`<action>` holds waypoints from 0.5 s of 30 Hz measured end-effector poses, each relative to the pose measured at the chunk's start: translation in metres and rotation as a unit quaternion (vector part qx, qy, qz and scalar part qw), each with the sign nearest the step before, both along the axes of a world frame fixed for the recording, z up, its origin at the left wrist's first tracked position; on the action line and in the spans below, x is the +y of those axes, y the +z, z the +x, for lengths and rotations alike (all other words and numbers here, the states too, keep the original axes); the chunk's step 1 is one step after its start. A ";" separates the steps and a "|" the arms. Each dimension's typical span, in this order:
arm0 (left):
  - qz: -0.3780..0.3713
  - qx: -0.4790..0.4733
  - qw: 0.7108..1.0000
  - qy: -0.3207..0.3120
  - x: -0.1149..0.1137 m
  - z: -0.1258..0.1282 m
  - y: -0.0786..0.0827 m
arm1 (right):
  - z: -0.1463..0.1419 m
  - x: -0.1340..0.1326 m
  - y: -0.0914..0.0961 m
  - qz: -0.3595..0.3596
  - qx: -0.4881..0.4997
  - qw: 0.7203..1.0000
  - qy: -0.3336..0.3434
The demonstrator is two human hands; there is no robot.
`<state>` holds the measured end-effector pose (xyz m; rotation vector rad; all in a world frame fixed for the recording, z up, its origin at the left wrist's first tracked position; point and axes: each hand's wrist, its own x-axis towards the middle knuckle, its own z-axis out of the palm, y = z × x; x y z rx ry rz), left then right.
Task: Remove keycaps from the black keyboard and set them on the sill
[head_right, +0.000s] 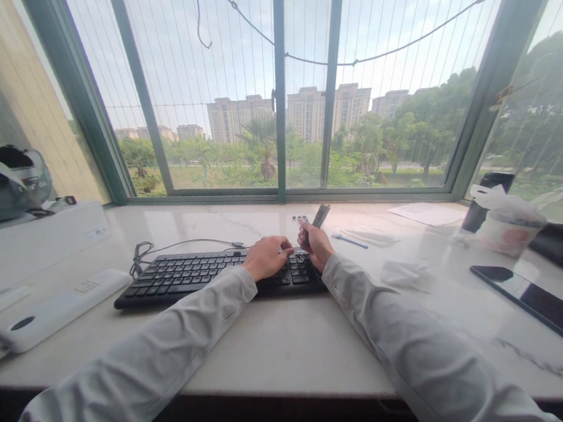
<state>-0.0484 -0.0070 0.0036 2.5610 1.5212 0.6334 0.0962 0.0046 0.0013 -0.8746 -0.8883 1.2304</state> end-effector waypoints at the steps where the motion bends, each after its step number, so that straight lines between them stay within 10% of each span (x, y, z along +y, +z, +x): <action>1: -0.001 0.001 1.000 0.001 -0.001 0.000 0.001 | 0.000 0.000 0.000 0.001 0.000 1.000 0.001; 15: -0.029 0.020 0.999 -0.002 -0.004 -0.001 0.007 | -0.001 -0.003 0.002 -0.033 0.007 0.999 0.026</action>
